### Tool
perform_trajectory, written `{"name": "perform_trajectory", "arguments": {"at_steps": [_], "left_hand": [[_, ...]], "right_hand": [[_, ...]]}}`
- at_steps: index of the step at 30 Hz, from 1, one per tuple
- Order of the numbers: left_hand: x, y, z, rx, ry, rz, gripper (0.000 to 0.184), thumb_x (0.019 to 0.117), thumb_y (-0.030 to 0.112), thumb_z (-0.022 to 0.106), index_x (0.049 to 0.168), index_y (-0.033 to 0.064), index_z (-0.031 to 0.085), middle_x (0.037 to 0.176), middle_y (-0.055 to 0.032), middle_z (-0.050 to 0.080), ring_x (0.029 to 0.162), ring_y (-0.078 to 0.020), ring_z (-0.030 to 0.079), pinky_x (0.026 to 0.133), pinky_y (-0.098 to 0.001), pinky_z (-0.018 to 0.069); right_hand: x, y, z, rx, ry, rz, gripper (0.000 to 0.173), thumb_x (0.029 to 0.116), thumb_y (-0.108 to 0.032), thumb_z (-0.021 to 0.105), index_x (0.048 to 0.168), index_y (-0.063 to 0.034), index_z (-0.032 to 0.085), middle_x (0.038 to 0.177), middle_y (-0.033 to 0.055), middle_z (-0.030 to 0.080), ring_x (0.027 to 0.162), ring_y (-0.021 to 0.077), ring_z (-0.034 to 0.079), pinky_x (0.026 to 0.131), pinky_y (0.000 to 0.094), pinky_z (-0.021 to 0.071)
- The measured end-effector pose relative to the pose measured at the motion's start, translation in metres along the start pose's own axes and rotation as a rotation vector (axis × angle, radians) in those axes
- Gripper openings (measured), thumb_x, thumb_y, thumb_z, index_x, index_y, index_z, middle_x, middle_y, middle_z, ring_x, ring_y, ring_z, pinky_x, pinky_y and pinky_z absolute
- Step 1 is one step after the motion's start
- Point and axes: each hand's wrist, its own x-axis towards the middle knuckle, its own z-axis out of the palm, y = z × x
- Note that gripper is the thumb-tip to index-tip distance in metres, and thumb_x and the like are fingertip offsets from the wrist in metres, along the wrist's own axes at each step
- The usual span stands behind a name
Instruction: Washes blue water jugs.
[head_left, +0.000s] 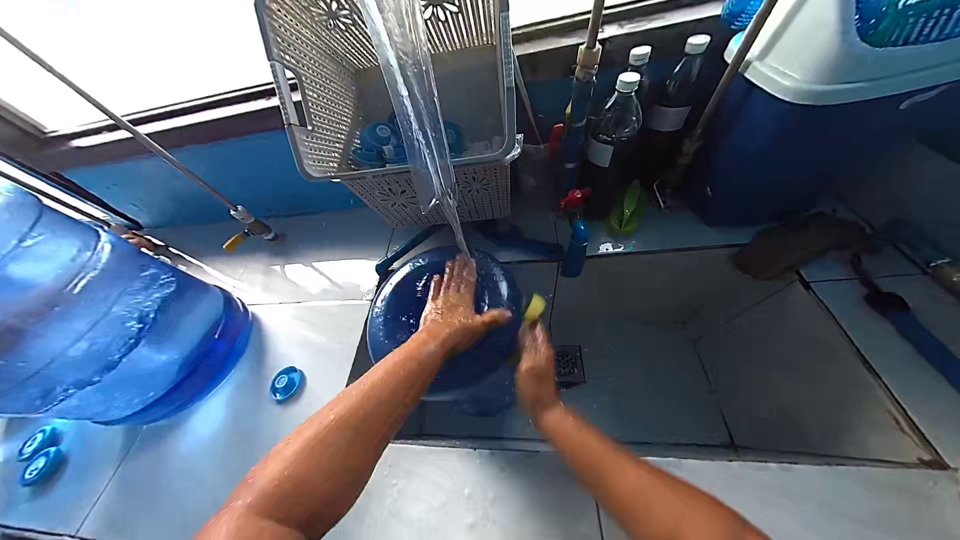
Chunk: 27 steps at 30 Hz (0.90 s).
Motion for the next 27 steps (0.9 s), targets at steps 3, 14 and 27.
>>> {"name": "perform_trajectory", "arguments": {"at_steps": [3, 14, 27], "left_hand": [[0.011, 0.014, 0.003, -0.043, 0.068, -0.141, 0.104, 0.0985, 0.066, 0.048, 0.160, -0.0074, 0.009, 0.168, -0.0292, 0.003, 0.157, -0.0424, 0.004, 0.125, -0.0594, 0.0045], [0.004, 0.021, 0.001, -0.048, -0.016, 0.030, 0.099, 0.1009, 0.062, 0.046, 0.160, -0.0085, 0.010, 0.168, -0.0300, 0.006, 0.157, -0.0428, 0.006, 0.126, -0.0584, 0.0078], [0.029, 0.062, 0.015, 0.200, -0.015, 0.254, 0.080, 0.1026, 0.068, 0.033, 0.161, 0.0126, 0.033, 0.168, -0.0169, 0.025, 0.156, -0.0432, 0.012, 0.114, -0.0797, -0.0048]], "right_hand": [[-0.010, -0.002, 0.007, 0.020, 0.001, -0.085, 0.049, 0.1036, -0.003, 0.037, 0.146, 0.0228, 0.034, 0.150, 0.0386, 0.042, 0.142, 0.0340, 0.046, 0.119, 0.0361, 0.0366], [0.018, -0.004, -0.001, 0.004, -0.049, -0.020, 0.047, 0.1071, -0.009, 0.038, 0.147, 0.0166, 0.039, 0.148, 0.0329, 0.048, 0.137, 0.0296, 0.051, 0.115, 0.0375, 0.0415], [-0.015, -0.063, -0.104, 0.373, 0.198, 0.627, 0.031, 0.1120, -0.025, 0.040, 0.120, 0.0004, 0.056, 0.093, 0.0106, 0.063, 0.076, 0.0157, 0.063, 0.068, 0.0314, 0.0562]]}}
